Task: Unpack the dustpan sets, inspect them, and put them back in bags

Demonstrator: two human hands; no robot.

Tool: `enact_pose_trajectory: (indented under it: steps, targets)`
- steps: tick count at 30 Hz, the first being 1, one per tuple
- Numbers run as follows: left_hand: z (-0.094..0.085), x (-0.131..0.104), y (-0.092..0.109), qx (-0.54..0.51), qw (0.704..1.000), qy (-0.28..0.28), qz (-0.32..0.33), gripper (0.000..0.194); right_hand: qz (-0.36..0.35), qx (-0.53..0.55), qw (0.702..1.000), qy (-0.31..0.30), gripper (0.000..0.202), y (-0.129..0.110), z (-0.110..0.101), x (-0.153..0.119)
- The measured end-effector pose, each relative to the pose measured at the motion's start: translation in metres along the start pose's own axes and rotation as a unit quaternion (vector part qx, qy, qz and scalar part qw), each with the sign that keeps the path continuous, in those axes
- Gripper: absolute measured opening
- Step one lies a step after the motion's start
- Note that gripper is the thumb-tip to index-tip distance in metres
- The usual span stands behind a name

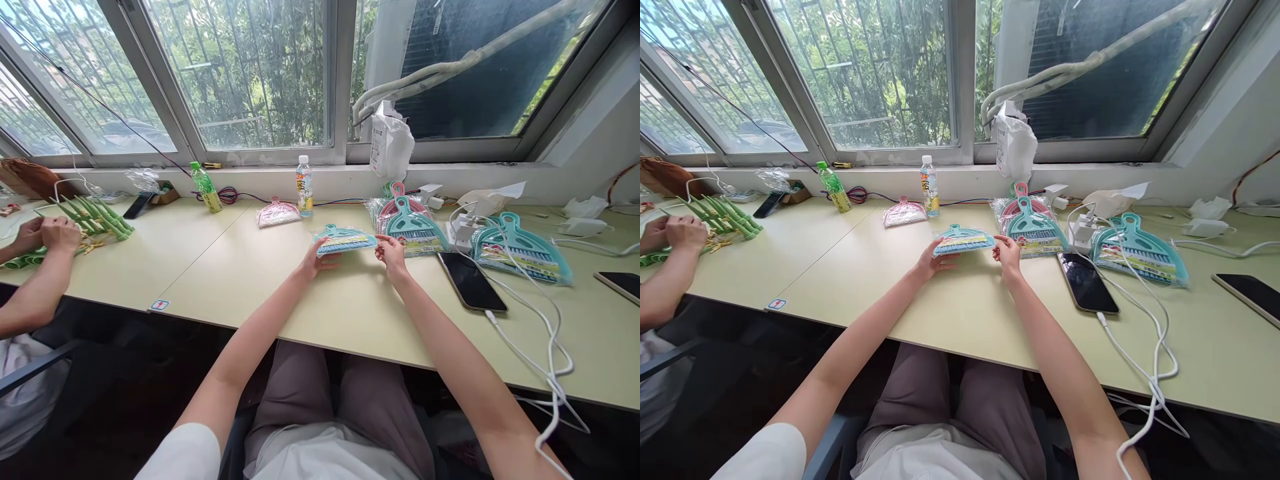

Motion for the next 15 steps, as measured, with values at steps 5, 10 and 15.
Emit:
enact_pose_trajectory:
  steps: [5, 10, 15]
  targets:
    - [0.0064, -0.0004, 0.0012, 0.032, 0.998, -0.047, 0.002, 0.051, 0.005, 0.062, 0.998, 0.014, 0.025, -0.0001, -0.0046, -0.0013]
    - [0.0042, 0.0014, 0.0002, 0.021, 0.999, -0.049, -0.011, 0.052, -0.017, 0.050, 0.999, 0.001, 0.022, -0.0066, -0.0034, -0.0020]
    - [0.0041, -0.0012, -0.0005, 0.121, 0.992, -0.026, -0.011, 0.087, -0.012, 0.068, 0.998, 0.005, 0.021, -0.0061, -0.0054, -0.0020]
Point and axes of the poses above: each hand's wrist, its own x-axis towards the middle knuckle, its own z-axis out of the palm, y = z × x, the point moved 7 cm from there along x, towards the middle knuckle, and after that the axes turned 10 degrees about -y, right-handed, at the moved point
